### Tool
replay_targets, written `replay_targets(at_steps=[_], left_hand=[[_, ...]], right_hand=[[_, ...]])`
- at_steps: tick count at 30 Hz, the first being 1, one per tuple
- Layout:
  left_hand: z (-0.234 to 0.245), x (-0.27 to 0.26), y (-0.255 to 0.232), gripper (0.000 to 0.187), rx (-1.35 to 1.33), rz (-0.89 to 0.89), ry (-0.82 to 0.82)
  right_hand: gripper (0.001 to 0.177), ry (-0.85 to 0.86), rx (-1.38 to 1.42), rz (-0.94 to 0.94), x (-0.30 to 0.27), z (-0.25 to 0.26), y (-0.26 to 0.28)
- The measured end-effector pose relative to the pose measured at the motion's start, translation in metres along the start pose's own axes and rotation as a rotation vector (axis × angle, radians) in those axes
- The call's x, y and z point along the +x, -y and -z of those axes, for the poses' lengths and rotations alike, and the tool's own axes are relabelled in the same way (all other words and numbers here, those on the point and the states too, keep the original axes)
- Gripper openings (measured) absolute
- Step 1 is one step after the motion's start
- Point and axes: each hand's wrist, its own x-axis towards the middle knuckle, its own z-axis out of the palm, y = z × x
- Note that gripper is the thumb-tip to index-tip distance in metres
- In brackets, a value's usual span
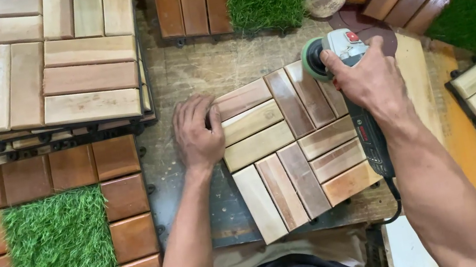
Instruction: The person uses a handheld orbital sander to smooth the surface of a wooden block composed of multiple smaller pieces. The person holds the block steady with one hand while operating the sander with the other, moving it across the surface in a consistent pattern.
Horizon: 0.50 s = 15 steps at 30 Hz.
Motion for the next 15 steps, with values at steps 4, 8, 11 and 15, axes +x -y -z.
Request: replay_targets(at_steps=[4, 8, 11, 15], left_hand=[[0.002, 0.002, -0.002, 0.020, -0.003, -0.003, -0.007], [-0.001, -0.001, -0.001, 0.019, 0.007, 0.012, -0.018], [0.001, 0.002, -0.004, 0.018, 0.006, 0.011, -0.030], [0.001, 0.002, -0.003, 0.019, 0.001, -0.013, -0.051]], right_hand=[[0.086, 0.071, 0.024, 0.026, -0.017, 0.006, 0.023], [0.087, 0.068, -0.002, 0.064, -0.026, -0.006, 0.036], [0.087, 0.114, -0.021, 0.067, -0.037, -0.010, 0.054], [0.086, 0.138, 0.003, 0.090, -0.048, -0.020, 0.069]])
